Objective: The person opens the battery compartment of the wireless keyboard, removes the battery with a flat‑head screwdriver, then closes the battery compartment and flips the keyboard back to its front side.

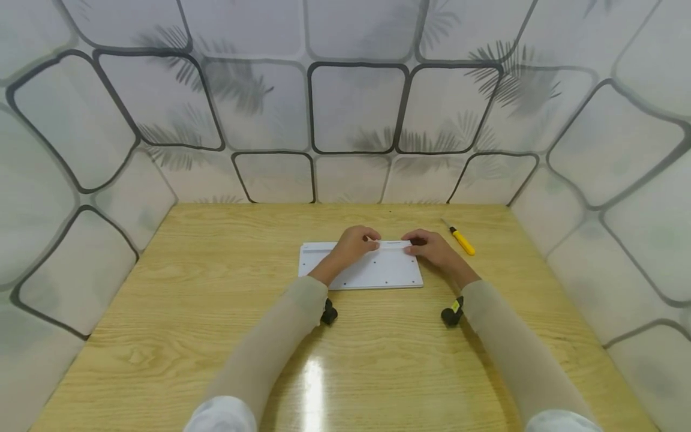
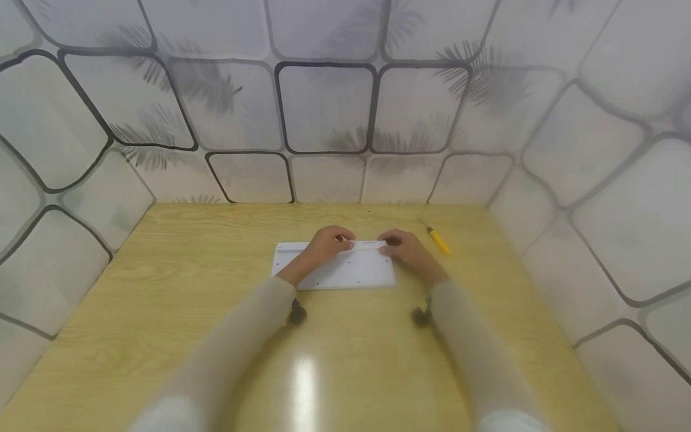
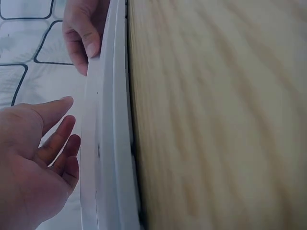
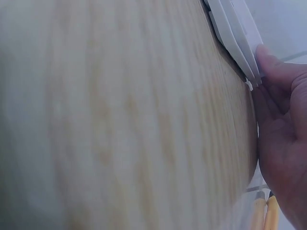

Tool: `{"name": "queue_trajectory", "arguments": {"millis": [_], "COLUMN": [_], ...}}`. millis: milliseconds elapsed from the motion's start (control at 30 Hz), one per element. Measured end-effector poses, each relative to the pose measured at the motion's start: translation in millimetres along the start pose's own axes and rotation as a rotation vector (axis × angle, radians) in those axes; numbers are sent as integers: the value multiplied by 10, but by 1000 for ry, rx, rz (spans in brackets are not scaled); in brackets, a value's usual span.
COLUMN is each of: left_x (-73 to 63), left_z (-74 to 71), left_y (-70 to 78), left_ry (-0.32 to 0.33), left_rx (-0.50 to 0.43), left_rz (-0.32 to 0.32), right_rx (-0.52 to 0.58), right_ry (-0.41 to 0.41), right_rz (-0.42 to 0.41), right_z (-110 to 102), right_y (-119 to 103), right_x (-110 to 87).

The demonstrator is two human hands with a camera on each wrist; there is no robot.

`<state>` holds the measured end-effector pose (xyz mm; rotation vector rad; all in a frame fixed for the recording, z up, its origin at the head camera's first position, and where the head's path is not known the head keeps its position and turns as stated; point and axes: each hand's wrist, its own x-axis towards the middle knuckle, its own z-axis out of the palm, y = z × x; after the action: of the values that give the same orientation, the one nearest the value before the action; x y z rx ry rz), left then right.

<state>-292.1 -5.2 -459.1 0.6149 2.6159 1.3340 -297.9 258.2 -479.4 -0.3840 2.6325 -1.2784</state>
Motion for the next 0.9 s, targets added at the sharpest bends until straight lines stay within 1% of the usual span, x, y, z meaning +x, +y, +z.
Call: {"name": "queue_trajectory", "arguments": {"millis": [167, 333, 433, 567, 900], "left_x": [136, 223, 250, 270, 305], "left_z": [78, 158, 188, 200, 210], "left_y": [61, 67, 58, 47, 36], "left_ry": [-37, -43, -40, -45, -71], "left_rx": [29, 67, 81, 94, 75], "left_rz": [7, -8, -10, 5, 18], "right_rx": [2, 24, 21, 7, 31], "right_ry": [2, 3, 6, 10, 14], "right_rz": [-7, -17, -19, -17, -3], "right_z": [-16, -17, -15, -12, -2], "right_y": [14, -4, -1, -6, -7], "right_x": [13, 3, -4, -2, 5]}}
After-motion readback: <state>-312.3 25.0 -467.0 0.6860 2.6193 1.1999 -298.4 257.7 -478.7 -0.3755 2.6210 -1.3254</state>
